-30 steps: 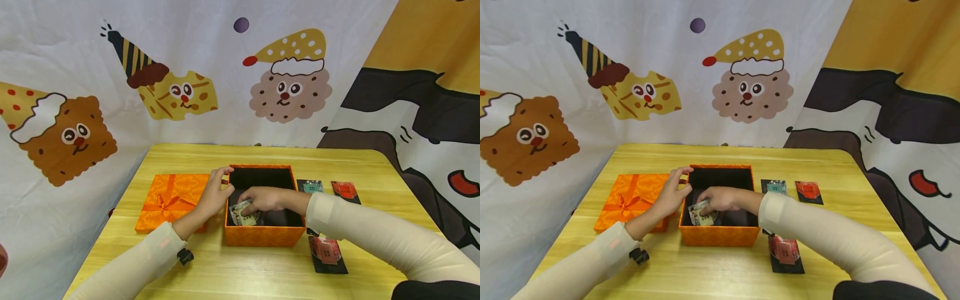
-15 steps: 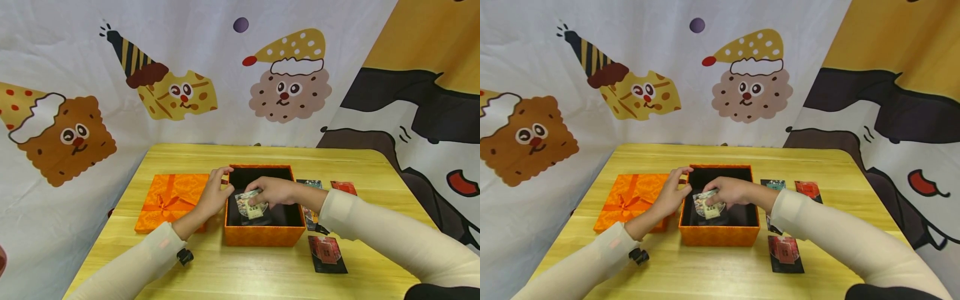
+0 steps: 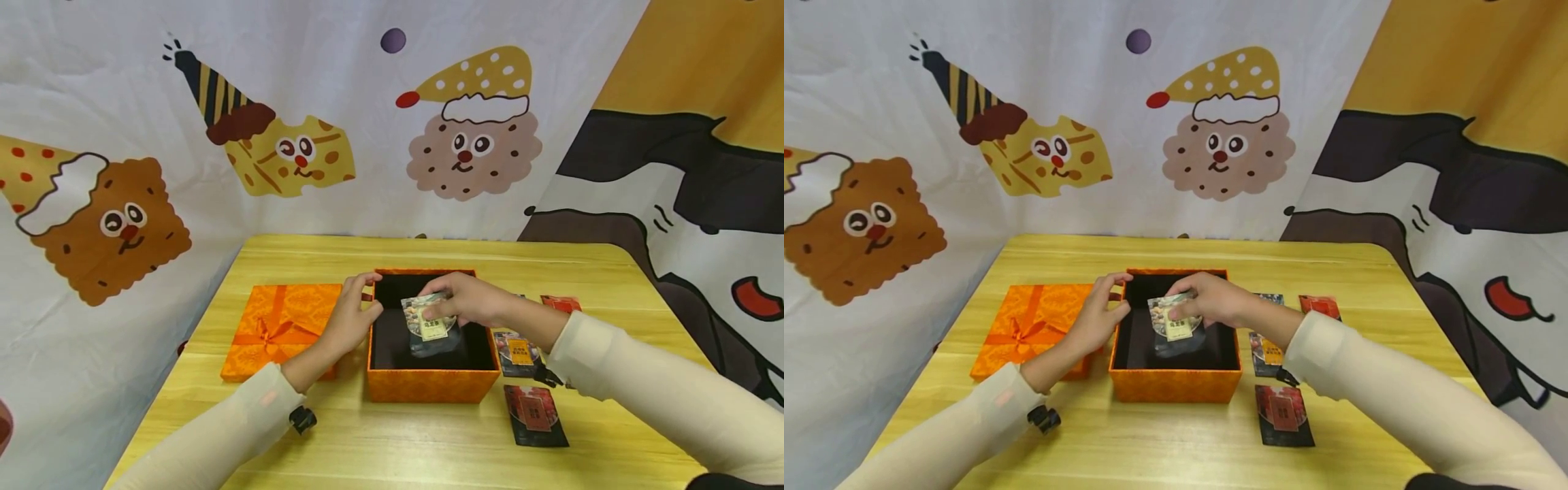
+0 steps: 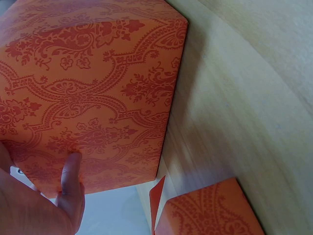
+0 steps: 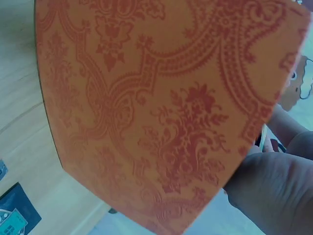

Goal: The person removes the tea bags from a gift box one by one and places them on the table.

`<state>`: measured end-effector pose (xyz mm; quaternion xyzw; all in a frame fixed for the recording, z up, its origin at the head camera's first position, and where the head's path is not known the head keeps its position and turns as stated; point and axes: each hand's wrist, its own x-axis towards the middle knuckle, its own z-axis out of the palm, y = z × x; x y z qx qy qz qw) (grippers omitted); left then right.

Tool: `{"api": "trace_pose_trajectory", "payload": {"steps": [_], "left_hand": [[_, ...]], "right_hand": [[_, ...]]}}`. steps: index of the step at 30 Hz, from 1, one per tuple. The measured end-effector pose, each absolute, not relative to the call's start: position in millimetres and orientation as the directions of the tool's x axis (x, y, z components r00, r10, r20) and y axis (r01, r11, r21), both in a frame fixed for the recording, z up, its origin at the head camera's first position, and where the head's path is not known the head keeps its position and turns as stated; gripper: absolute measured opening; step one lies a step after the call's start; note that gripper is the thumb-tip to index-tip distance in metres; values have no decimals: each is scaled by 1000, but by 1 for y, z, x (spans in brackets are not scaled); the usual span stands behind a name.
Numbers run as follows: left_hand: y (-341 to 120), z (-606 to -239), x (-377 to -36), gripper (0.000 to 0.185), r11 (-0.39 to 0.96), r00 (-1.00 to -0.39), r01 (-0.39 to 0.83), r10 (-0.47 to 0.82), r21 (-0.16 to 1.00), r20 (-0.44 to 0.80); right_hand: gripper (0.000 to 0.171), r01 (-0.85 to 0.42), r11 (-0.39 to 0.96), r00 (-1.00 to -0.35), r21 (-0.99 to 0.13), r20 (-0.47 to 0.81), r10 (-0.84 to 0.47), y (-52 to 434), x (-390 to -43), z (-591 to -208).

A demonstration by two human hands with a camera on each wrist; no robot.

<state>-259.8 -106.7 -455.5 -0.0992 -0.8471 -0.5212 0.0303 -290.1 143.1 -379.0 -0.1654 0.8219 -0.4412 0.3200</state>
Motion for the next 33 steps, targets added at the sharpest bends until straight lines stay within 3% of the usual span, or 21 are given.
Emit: {"api": "trace_pose_trajectory", "payload": {"steps": [9, 20, 33], "left_hand": [[-107, -455, -259, 49, 433, -980, 191, 142, 881, 142], [-108, -457, -260, 49, 426, -980, 183, 154, 886, 129], [-109, -455, -259, 50, 427, -978, 193, 159, 884, 137]], "right_hand": [[42, 44, 473, -784, -880, -324, -530, 170, -286, -369], [44, -11, 467, -803, -884, -271, -531, 216, -273, -358], [39, 39, 458, -828, -888, -285, -482, 267, -254, -358]]}}
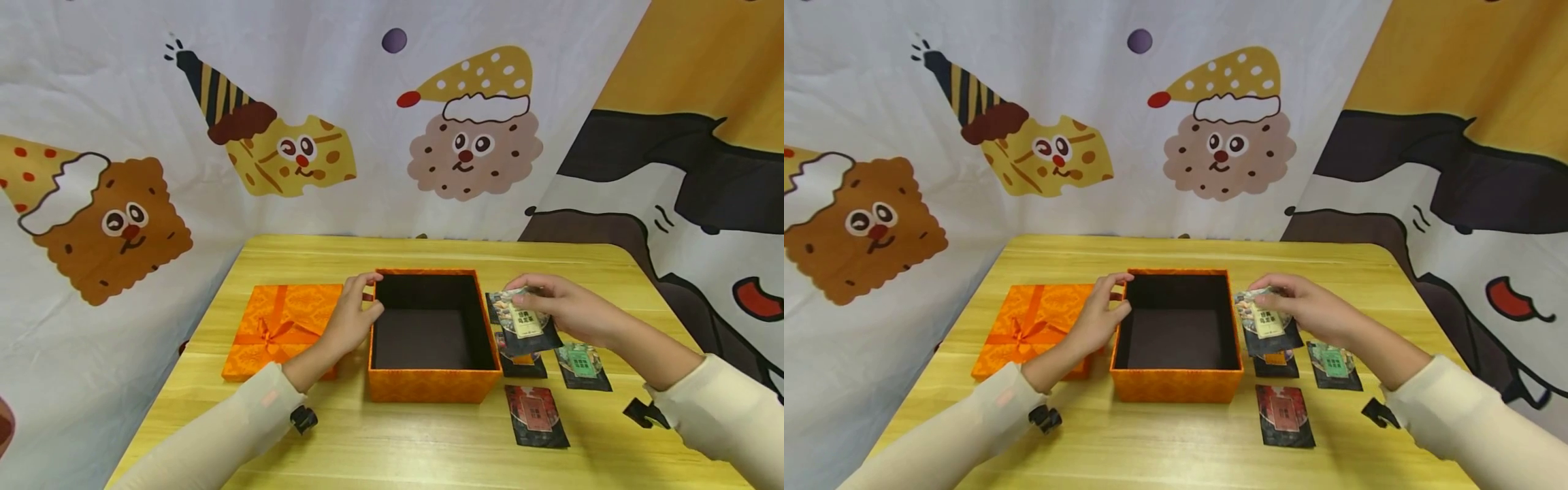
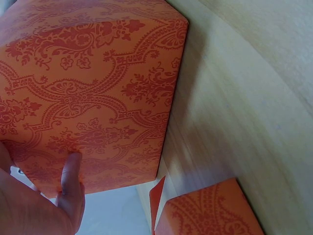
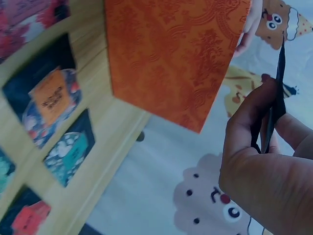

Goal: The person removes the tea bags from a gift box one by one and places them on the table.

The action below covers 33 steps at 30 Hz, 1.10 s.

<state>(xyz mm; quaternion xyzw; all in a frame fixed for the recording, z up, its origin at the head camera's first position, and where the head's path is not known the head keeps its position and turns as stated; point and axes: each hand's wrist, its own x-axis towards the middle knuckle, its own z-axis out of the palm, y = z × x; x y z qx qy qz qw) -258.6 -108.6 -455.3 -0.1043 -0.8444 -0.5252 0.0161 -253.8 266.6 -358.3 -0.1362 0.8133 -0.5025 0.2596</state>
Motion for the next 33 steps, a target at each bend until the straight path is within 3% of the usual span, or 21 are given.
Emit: {"api": "trace_pose_trajectory", "payload": {"steps": [7, 15, 23, 33], "left_hand": [[-108, -457, -260, 49, 426, -979, 189, 152, 885, 135], [-108, -457, -261, 49, 426, -976, 207, 158, 881, 153], [-108, -458, -263, 48, 424, -978, 197, 150, 884, 146], [-109, -457, -262, 49, 427, -979, 187, 154, 885, 133]], "right_hand": [[37, 57, 463, -854, -885, -283, -436, 297, -246, -374], [34, 169, 460, -852, -872, -364, -376, 333, -232, -405], [35, 227, 515, -807, -826, -456, -375, 365, -221, -431], [26, 310, 412, -749, -857, -487, -449, 394, -206, -454]]}}
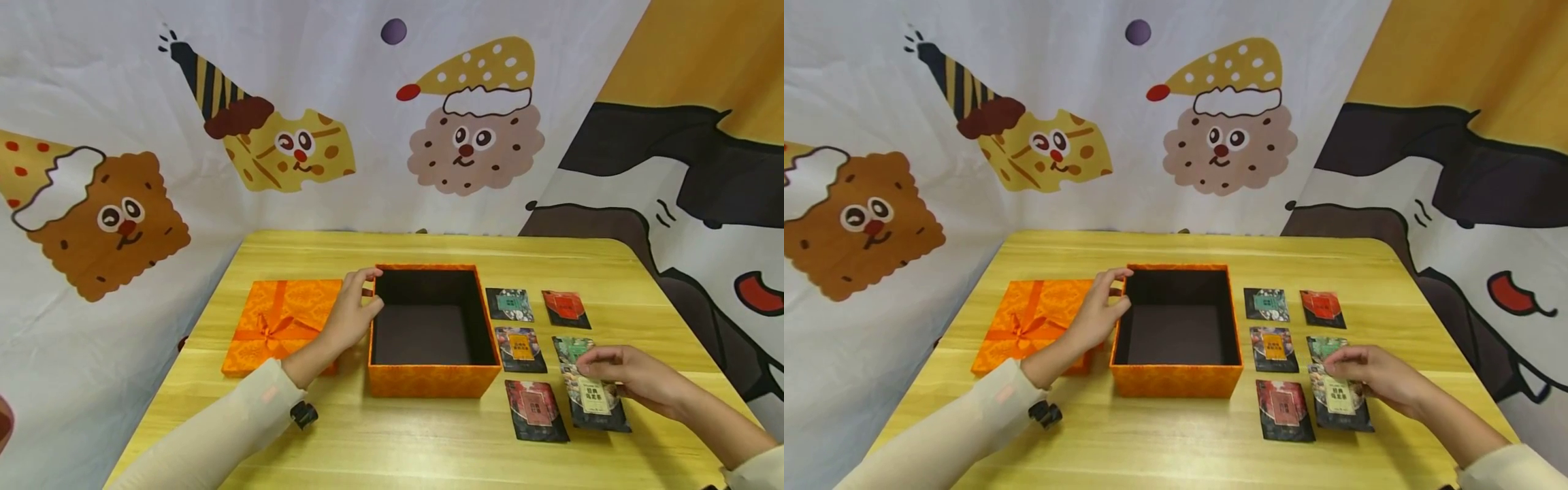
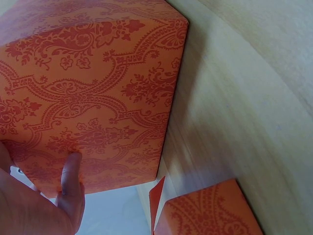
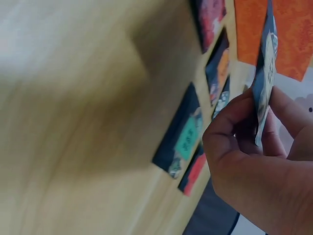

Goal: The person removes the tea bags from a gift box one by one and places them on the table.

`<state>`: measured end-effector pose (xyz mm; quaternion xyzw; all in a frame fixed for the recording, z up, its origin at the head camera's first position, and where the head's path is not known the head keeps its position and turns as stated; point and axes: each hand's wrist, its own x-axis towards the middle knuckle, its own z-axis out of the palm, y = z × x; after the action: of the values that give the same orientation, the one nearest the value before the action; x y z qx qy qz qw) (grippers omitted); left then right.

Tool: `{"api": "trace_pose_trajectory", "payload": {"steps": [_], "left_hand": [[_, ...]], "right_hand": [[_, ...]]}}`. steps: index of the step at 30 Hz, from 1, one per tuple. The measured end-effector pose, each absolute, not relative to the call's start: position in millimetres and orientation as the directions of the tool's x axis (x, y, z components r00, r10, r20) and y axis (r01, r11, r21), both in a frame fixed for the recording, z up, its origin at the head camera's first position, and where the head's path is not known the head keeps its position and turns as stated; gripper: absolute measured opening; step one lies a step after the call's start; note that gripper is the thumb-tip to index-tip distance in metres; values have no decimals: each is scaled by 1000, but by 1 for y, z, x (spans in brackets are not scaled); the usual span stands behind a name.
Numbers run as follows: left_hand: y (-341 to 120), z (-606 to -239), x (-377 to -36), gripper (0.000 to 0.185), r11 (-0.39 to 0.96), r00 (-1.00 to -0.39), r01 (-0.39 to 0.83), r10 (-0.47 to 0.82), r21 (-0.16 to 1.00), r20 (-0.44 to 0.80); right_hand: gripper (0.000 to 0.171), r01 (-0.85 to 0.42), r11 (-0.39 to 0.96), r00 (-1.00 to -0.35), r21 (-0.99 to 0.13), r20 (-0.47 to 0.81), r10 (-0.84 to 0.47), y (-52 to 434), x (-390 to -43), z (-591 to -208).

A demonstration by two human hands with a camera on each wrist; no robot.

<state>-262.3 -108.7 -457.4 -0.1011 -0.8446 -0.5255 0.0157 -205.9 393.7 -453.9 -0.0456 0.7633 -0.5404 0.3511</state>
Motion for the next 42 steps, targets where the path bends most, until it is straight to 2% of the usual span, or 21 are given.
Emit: {"api": "trace_pose_trajectory", "payload": {"steps": [11, 17, 24, 30, 36, 42], "left_hand": [[-108, -456, -260, 49, 426, -978, 190, 159, 885, 133], [-109, -455, -259, 50, 428, -977, 199, 157, 882, 144], [-109, -455, -258, 50, 422, -978, 193, 155, 886, 139], [-109, -457, -259, 51, 418, -978, 190, 157, 888, 135], [-109, -458, -259, 51, 417, -977, 198, 159, 887, 143], [-110, -458, -259, 51, 415, -977, 197, 161, 888, 141]], "right_hand": [[24, 325, 369, -714, -871, -481, -509, 409, -199, -470], [23, 324, 406, -720, -854, -501, -480, 409, -195, -474], [23, 260, 450, -736, -854, -477, -480, 407, -191, -478], [26, 160, 577, -800, -801, -447, -399, 403, -186, -480], [22, 80, 702, -873, -708, -389, -293, 394, -181, -484], [17, -29, 868, -945, -496, -269, -186, 379, -182, -482]]}}
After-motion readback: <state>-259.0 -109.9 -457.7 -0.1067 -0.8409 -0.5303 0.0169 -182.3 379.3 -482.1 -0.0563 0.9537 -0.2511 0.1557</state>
